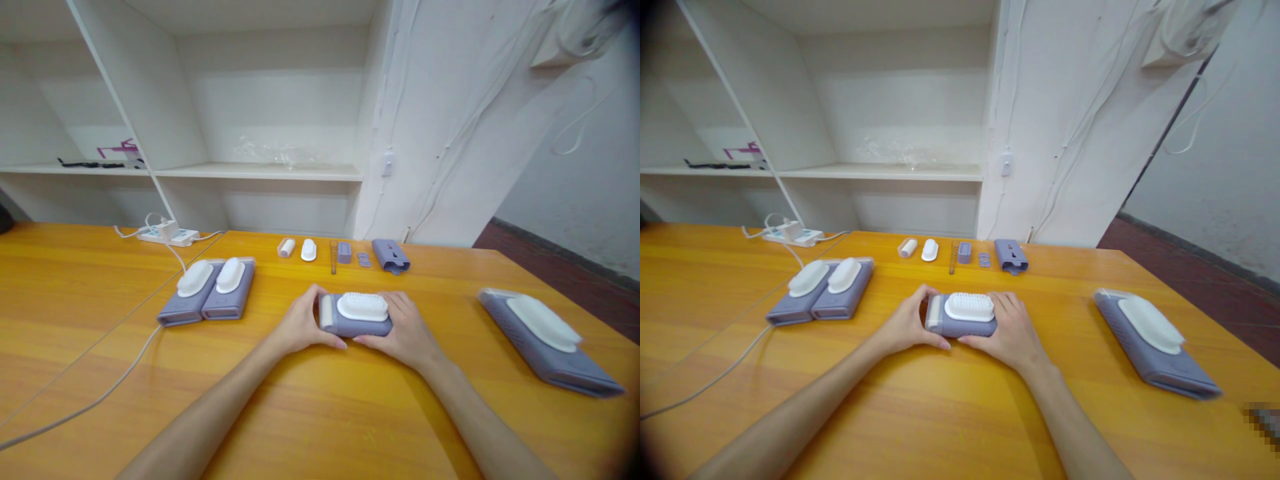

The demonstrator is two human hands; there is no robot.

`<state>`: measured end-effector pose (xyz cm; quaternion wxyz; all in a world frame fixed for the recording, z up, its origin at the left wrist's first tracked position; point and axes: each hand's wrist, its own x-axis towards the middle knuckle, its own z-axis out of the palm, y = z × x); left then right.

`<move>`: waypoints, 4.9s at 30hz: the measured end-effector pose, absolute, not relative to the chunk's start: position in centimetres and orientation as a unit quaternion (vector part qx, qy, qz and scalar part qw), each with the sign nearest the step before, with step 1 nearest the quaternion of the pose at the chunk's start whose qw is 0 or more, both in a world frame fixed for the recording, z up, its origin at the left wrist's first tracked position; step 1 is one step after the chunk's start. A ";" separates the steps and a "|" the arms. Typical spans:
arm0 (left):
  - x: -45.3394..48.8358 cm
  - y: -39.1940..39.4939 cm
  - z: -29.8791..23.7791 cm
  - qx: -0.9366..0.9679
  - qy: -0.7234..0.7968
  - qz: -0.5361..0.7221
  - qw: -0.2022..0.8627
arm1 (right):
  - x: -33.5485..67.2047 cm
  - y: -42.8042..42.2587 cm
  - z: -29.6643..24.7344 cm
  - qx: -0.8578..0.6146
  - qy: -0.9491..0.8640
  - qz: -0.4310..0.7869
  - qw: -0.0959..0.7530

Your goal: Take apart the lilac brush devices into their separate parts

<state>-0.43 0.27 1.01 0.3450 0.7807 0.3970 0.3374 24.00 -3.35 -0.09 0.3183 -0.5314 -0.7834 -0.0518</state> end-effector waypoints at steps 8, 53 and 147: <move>-1.8 1.4 1.0 0.740 0.364 0.370 0.429 | 26.3 -3.2 -0.4 -0.531 -0.773 -0.056 0.344; -0.2 -0.4 0.9 0.886 0.347 0.306 0.029 | 24.6 -4.0 0.1 -0.501 -0.809 -0.024 0.306; 0.0 -0.5 0.3 0.800 0.435 0.347 0.225 | 25.7 -3.6 -0.6 -0.537 -0.757 -0.006 0.373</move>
